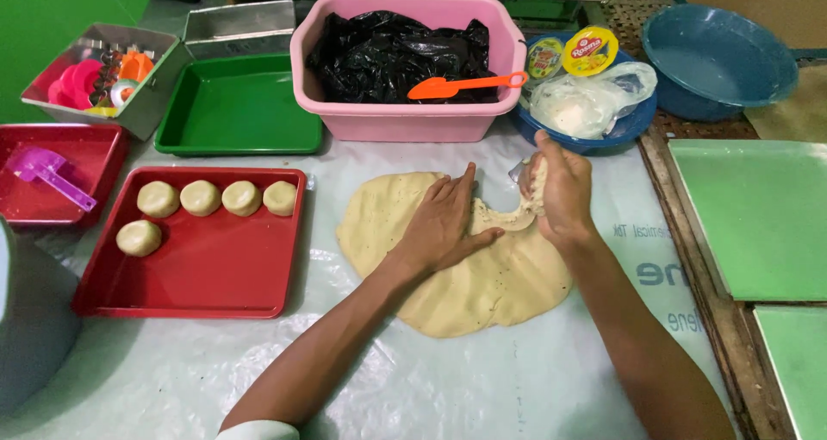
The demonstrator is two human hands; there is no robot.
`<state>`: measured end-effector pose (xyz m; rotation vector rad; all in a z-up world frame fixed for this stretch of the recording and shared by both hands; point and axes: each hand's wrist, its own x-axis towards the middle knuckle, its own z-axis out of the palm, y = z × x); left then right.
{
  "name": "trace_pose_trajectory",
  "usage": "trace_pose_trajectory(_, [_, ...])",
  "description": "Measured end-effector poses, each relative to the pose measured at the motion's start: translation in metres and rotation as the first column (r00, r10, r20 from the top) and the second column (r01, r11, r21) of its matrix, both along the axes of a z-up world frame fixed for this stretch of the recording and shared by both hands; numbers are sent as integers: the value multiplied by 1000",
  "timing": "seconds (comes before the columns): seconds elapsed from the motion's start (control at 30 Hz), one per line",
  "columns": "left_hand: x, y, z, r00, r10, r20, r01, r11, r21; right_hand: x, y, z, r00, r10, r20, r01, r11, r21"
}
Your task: The recorder is shaping dough into small balls, filling them with a dark paste, and placing them on a tray.
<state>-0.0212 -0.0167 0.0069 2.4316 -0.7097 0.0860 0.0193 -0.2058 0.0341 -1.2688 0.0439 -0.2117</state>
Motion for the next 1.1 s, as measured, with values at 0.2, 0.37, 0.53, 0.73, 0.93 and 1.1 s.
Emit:
trace_pose_trajectory(0.2, [0, -1, -1, 1000, 19, -10, -20, 999, -50, -5, -1, 20, 999, 45, 10, -46, 985, 167])
trace_pose_trajectory(0.37, [-1, -2, -3, 1000, 28, -12, -29, 995, -92, -5, -14, 37, 980, 180, 86, -199, 915, 351])
trace_pose_trajectory(0.53, [-4, 4, 14, 981, -4, -193, -67, 931, -358, -13, -5, 36, 936, 331, 122, -344, 785, 515])
trace_pose_trajectory(0.73, [2, -6, 8, 915, -225, -335, -264, 295, -919, -16, 28, 4, 905, 422, 50, -378, 746, 548])
trace_pose_trajectory(0.93, [16, -14, -21, 779, -479, -404, -475, -31, -879, -33, 58, -7, 881, 472, 34, -453, 820, 351])
trace_pose_trajectory(1.1, [20, -9, -20, 786, -388, -481, -519, 8, -855, -27, 53, -18, 879, 298, 373, 1, 780, -626])
